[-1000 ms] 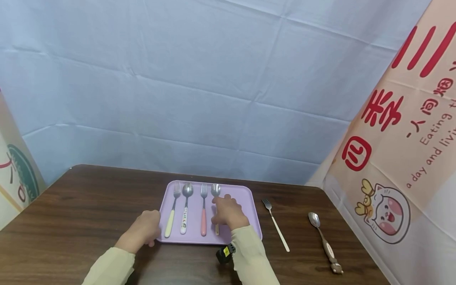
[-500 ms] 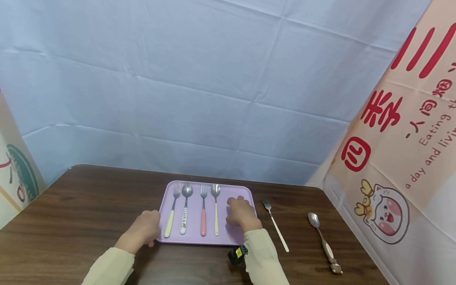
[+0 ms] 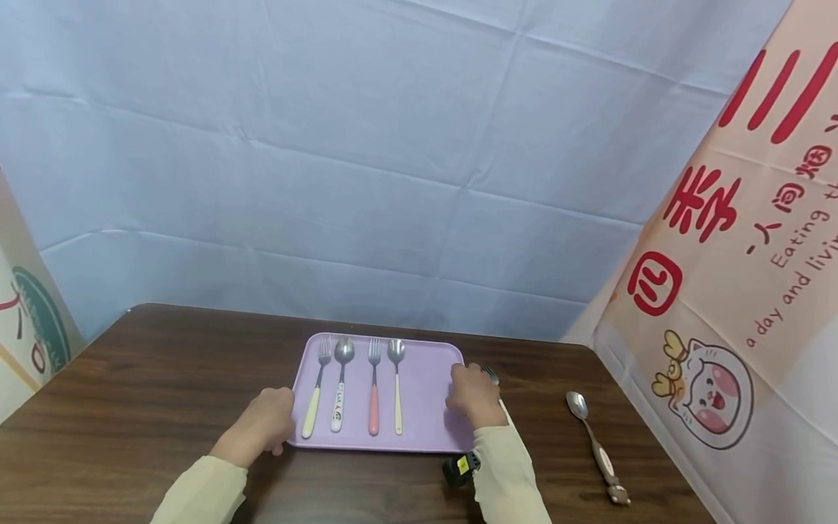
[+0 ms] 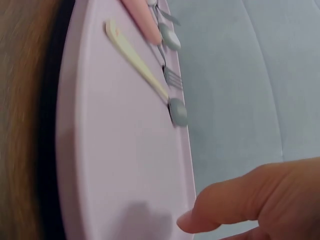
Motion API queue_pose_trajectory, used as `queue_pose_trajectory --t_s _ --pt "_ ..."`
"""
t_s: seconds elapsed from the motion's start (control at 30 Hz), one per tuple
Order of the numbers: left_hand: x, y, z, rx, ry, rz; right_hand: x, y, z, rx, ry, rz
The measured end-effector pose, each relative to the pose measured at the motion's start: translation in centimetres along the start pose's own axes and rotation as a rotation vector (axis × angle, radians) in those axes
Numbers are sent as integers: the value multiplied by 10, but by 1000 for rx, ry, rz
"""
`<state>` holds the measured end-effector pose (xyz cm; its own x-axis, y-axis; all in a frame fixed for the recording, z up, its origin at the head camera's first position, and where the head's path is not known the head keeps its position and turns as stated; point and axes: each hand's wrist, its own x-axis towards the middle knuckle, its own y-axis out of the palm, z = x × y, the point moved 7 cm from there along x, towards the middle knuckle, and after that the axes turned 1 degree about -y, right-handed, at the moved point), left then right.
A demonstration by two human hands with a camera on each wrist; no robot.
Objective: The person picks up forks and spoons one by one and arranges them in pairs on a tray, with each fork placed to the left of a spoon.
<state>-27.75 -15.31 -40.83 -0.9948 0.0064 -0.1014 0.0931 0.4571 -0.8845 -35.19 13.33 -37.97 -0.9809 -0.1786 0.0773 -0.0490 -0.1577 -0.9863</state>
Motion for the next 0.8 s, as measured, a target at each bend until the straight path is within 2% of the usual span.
queue_pose_trajectory --t_s 0.17,0.33,0.63,0.8 --pt "-1 -1 -1 -8 15 -9 -4 -2 -15 17 45 5" --pt "-1 -1 0 -1 -1 2 -5 1 -28 27 94 26" --pt "-1 0 1 8 -12 11 -8 0 -41 47 108 54" --pt "-1 0 0 3 -12 9 -11 1 -48 41 146 96"
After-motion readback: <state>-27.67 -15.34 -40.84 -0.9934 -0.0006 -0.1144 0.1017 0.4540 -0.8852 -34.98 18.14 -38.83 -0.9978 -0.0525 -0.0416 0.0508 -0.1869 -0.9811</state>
